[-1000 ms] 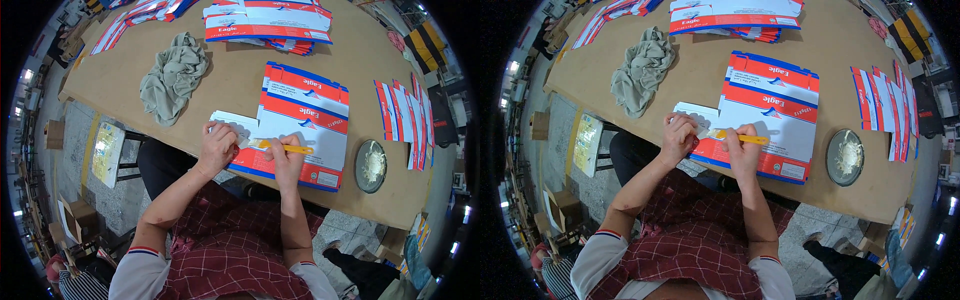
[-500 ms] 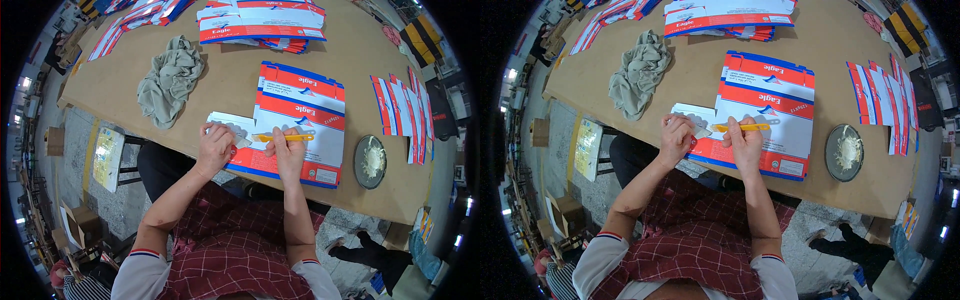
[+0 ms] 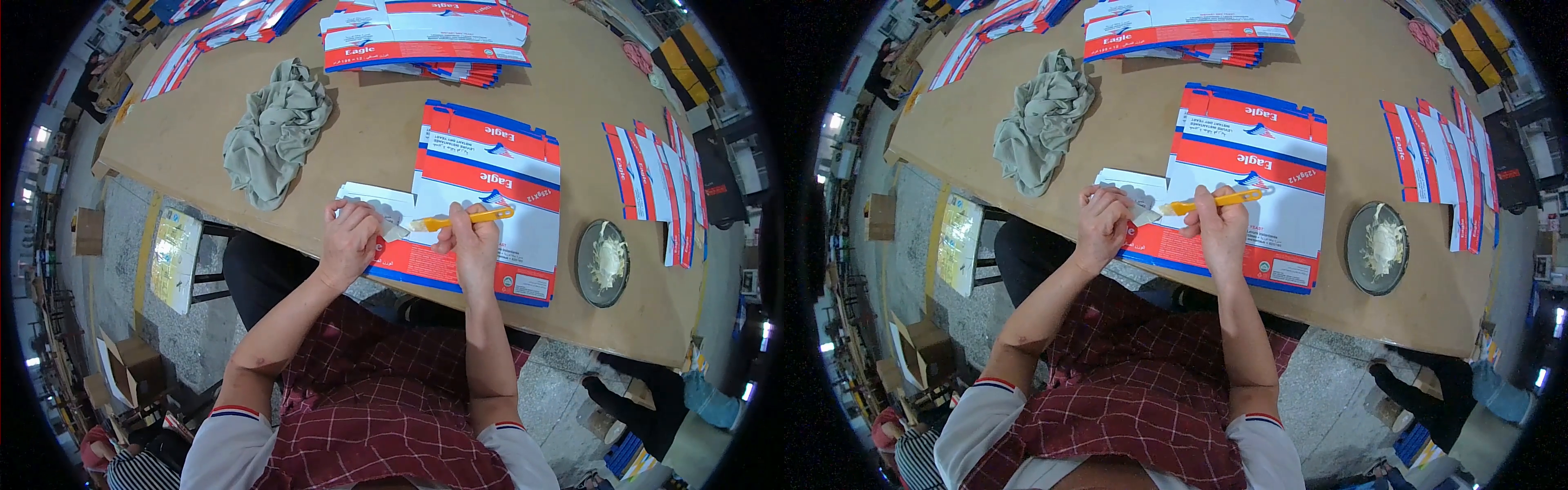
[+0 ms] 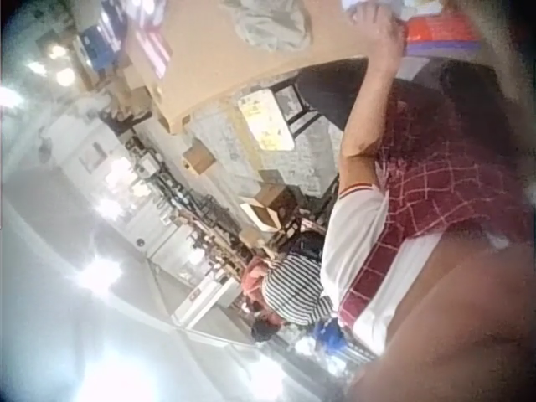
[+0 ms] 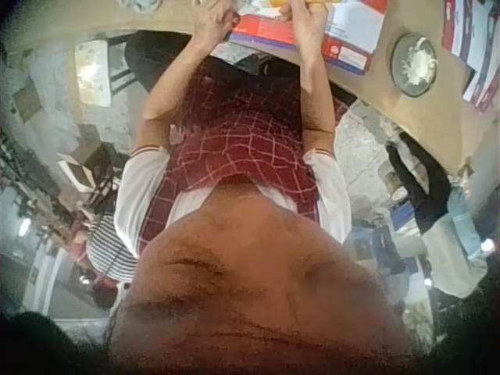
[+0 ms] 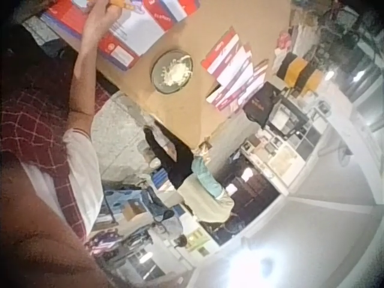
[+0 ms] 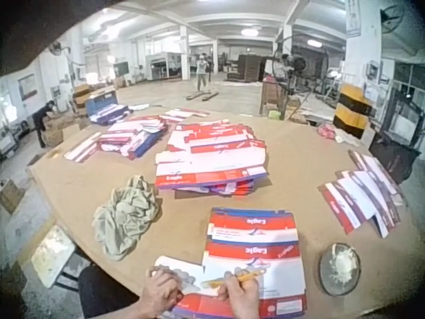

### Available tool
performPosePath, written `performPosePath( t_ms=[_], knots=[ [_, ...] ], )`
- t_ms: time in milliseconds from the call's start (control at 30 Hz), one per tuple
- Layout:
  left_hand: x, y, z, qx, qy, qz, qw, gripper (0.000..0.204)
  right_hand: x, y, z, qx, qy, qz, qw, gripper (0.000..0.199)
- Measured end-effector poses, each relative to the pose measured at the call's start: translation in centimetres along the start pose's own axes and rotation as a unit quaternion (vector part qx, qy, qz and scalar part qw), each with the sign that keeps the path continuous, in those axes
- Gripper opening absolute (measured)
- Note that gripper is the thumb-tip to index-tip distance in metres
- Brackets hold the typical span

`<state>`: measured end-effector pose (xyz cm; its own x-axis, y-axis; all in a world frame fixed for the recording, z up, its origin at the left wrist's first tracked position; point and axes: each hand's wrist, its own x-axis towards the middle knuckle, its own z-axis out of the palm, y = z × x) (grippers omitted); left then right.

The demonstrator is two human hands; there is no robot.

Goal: Applying glue using a brush to the flaps of cardboard mailing folders.

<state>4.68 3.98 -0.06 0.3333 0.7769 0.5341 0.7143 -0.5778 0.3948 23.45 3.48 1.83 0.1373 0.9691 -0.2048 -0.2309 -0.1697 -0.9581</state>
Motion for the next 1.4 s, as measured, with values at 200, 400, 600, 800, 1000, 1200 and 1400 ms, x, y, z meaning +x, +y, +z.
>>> performPosePath(
  t_ms=[200,400,600,800,1000,1200,1400],
  knots=[
    [-0.1,-0.3,0.1,-0.001,-0.002,0.008,1.000,0.017,0.0,-0.3,0.2,-0.076,-0.010,-0.002,0.997,0.025],
    [-0.1,-0.2,0.0,0.001,0.000,0.006,1.000,0.017,0.6,-0.6,-1.5,-0.011,-0.055,-0.091,0.994,0.016],
    [-0.1,-0.2,0.1,-0.002,0.007,0.006,1.000,0.018,0.0,0.3,-2.0,-0.147,-0.124,-0.113,0.975,0.015],
    [-0.2,-0.2,0.0,-0.002,0.005,0.004,1.000,0.018,0.0,0.5,-1.8,-0.155,-0.138,-0.129,0.970,0.014],
    [0.0,-0.1,0.0,-0.001,0.000,0.004,1.000,0.018,0.3,0.6,-2.1,-0.157,-0.166,-0.094,0.969,0.014],
    [-0.1,-0.2,0.1,-0.004,0.004,0.008,1.000,0.017,0.1,0.5,-1.4,-0.138,-0.133,-0.119,0.974,0.017],
    [-0.5,-0.2,-0.1,0.000,0.001,0.014,1.000,0.016,-0.2,0.8,-2.3,-0.076,-0.133,-0.116,0.981,0.015]
  ],
)
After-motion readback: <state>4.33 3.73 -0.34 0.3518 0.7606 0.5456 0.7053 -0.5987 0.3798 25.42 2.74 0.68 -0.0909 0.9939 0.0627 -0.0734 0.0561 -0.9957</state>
